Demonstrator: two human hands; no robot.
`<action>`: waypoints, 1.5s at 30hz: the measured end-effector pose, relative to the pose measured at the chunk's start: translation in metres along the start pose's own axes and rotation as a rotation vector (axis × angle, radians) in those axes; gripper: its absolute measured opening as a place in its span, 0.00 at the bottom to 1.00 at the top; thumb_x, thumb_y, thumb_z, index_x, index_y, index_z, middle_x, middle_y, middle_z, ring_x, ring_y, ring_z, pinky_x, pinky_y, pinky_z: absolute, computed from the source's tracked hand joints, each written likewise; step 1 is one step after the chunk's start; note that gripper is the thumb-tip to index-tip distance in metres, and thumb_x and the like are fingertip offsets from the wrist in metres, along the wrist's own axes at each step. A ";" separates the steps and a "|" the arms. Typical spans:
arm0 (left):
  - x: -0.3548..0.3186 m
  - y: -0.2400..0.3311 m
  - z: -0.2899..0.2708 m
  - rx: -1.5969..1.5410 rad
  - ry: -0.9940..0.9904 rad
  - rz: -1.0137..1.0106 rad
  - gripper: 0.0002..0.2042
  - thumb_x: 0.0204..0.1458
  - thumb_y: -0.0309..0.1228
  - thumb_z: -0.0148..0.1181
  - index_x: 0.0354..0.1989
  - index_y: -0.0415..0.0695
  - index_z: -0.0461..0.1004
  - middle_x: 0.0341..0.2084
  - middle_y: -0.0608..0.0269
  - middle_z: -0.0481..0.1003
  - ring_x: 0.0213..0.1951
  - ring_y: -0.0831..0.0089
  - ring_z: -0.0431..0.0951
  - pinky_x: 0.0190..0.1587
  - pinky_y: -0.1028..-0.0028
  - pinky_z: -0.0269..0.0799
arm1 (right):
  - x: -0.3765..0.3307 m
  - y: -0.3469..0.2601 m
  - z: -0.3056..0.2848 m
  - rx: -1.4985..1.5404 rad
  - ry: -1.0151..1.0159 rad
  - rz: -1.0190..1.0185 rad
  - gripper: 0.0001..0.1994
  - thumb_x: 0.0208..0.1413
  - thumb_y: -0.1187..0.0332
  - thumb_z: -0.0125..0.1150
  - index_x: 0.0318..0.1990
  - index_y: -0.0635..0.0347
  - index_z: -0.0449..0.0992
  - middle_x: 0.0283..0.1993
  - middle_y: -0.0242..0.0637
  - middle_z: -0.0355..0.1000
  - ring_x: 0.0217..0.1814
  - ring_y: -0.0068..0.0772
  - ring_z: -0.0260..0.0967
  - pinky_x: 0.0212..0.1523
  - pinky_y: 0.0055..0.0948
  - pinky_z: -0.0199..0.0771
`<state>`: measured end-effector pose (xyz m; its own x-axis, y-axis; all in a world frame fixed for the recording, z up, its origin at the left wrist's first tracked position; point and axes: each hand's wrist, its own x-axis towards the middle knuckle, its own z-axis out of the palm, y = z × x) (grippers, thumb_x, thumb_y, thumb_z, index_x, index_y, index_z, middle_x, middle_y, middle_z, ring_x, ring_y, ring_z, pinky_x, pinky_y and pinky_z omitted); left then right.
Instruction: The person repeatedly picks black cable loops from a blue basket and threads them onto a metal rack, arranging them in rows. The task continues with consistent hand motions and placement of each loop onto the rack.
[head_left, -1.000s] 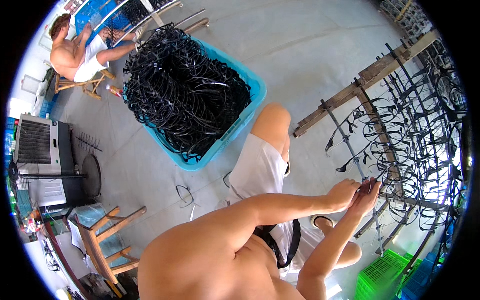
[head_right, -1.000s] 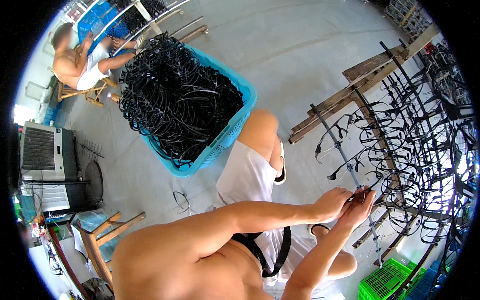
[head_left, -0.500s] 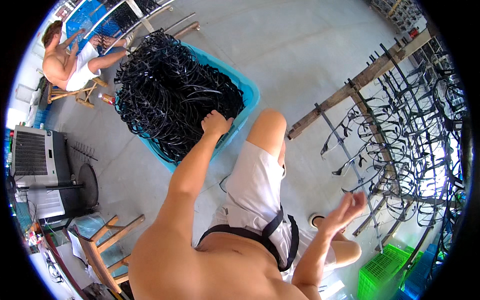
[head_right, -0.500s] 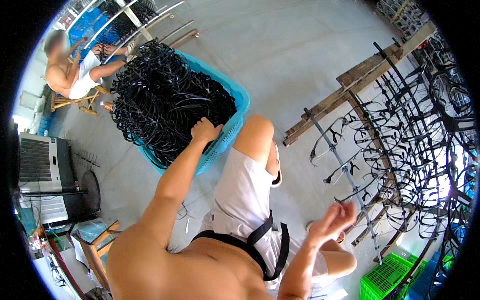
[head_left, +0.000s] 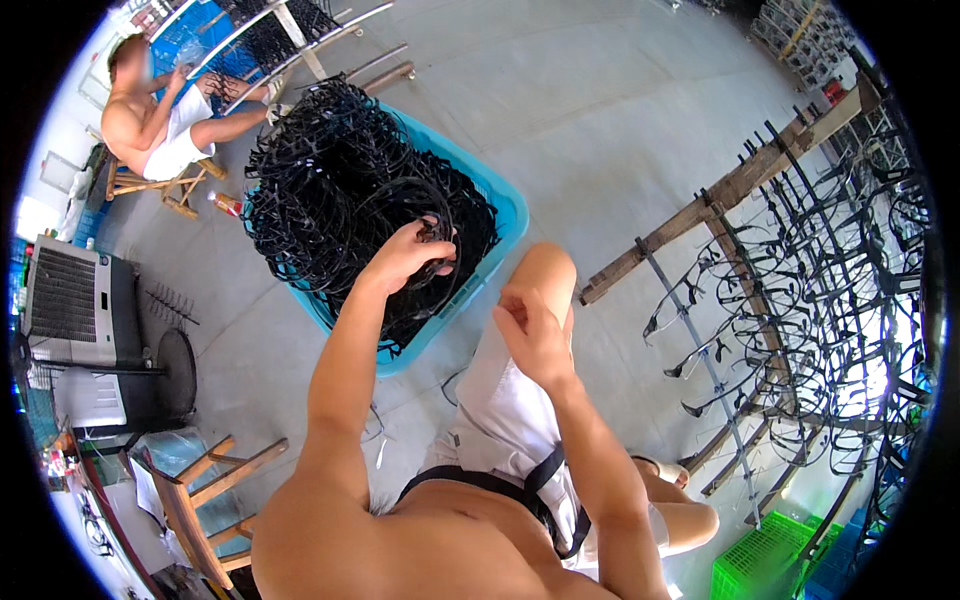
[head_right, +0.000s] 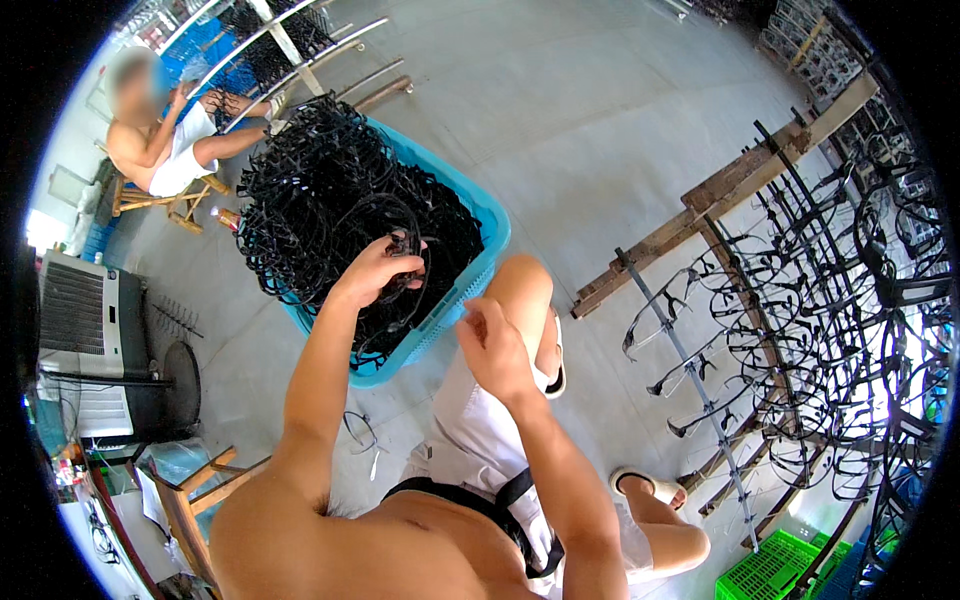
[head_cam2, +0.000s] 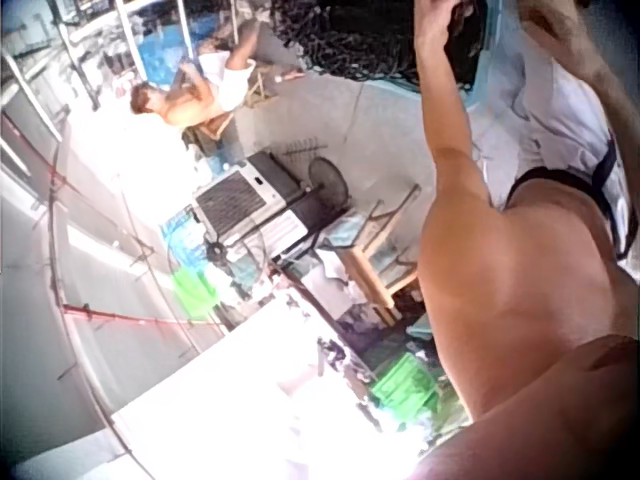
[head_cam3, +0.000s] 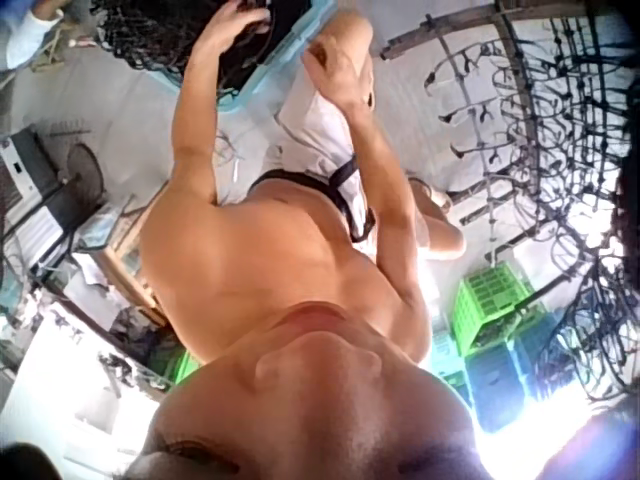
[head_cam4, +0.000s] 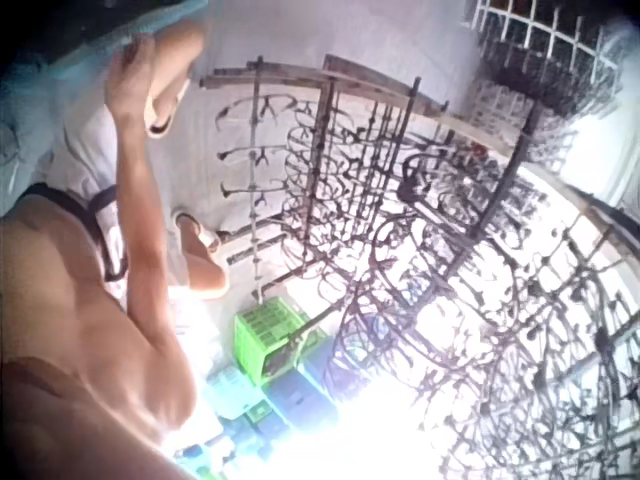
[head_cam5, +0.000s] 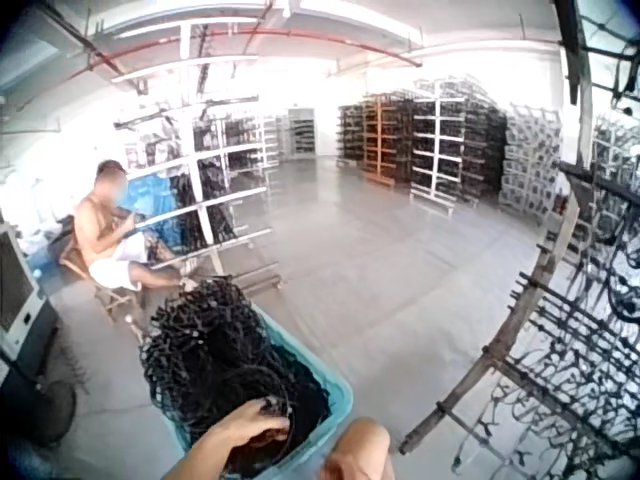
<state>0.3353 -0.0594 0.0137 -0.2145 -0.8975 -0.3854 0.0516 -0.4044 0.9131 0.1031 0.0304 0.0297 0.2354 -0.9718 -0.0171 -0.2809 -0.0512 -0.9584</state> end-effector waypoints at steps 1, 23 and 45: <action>-0.009 0.010 0.005 -0.047 0.012 -0.003 0.15 0.47 0.25 0.60 0.45 0.38 0.70 0.27 0.64 0.73 0.31 0.74 0.74 0.33 0.74 0.71 | 0.016 0.001 0.006 0.119 -0.042 0.070 0.15 0.58 0.67 0.54 0.50 0.65 0.66 0.39 0.38 0.71 0.39 0.28 0.70 0.42 0.26 0.71; -0.118 0.049 0.179 0.017 -0.564 -0.212 0.19 0.34 0.23 0.68 0.35 0.40 0.66 0.24 0.56 0.74 0.23 0.68 0.76 0.26 0.72 0.71 | -0.105 -0.026 -0.113 -0.002 -0.169 -0.343 0.12 0.52 0.64 0.59 0.39 0.63 0.73 0.36 0.40 0.68 0.42 0.40 0.65 0.46 0.37 0.62; -0.101 -0.034 0.260 -0.685 -1.283 -0.677 0.32 0.50 0.35 0.62 0.62 0.53 0.54 0.44 0.45 0.68 0.33 0.59 0.74 0.28 0.70 0.69 | -0.262 0.019 -0.155 0.796 0.223 -0.271 0.12 0.54 0.65 0.61 0.34 0.70 0.76 0.31 0.38 0.70 0.29 0.27 0.62 0.30 0.26 0.62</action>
<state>0.1018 0.0906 0.0561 -0.9980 0.0627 0.0085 -0.0583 -0.9627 0.2641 -0.1082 0.2485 0.0607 -0.0117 -0.9761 0.2172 0.5126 -0.1924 -0.8368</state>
